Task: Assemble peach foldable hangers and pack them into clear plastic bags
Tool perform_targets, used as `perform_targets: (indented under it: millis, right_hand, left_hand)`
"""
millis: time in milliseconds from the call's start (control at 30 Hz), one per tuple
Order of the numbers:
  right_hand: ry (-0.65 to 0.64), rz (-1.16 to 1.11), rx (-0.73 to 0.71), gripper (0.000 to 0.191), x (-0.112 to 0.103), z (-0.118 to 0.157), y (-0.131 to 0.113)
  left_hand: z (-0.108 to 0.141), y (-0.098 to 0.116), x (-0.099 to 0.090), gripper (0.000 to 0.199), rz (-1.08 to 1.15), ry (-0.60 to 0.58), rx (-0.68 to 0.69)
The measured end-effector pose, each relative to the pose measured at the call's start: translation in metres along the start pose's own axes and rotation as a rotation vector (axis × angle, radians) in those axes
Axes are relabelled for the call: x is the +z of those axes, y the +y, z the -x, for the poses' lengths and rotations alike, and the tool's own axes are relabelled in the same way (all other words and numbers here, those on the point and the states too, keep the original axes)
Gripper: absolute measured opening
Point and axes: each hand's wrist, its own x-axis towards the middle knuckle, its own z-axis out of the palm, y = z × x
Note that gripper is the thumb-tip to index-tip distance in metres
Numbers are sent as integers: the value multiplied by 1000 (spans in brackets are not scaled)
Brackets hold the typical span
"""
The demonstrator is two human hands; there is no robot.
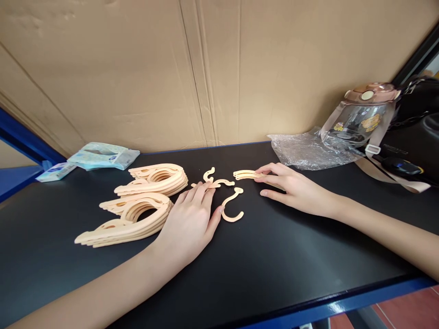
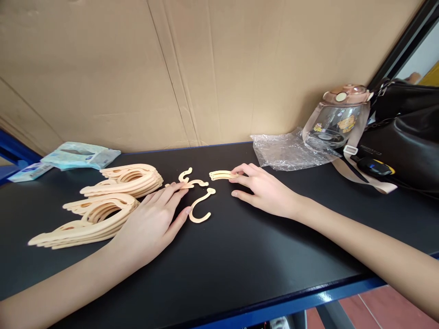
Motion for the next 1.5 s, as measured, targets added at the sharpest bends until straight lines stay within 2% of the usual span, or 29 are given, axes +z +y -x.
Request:
perform_targets:
  millis: [333,633,733,900,1133,1233,1367,1500]
  right_hand:
    - [15,-27,11,40,0,0,0]
    - [5,33,-9,40,-2,-3,-5]
    - [9,44,-11,41,-3,-3,-6]
    - [17,87,-21,44,-2,-3,-7]
    - [52,0,-66,31,-5,-3,-8]
    - [49,-43,-91,31,-7,-1,-15]
    - [-2,-68,-136,35,-9,2,-31]
    - [-15,-72,-212,25,-7,6,-47]
  left_hand:
    - [0,-3,-1,42,46,-25,3]
    - [1,-5,3,48,225,-99,-85]
    - [0,-4,2,47,197,-56,-63]
    - [-2,-1,-2,47,207,48,76]
    - [-1,0,-4,33,263,88,172]
    - [-1,0,-7,26,242,123,243]
    - [1,2,-12,31,286,201,282]
    - [3,6,-16,32,329,265,293]
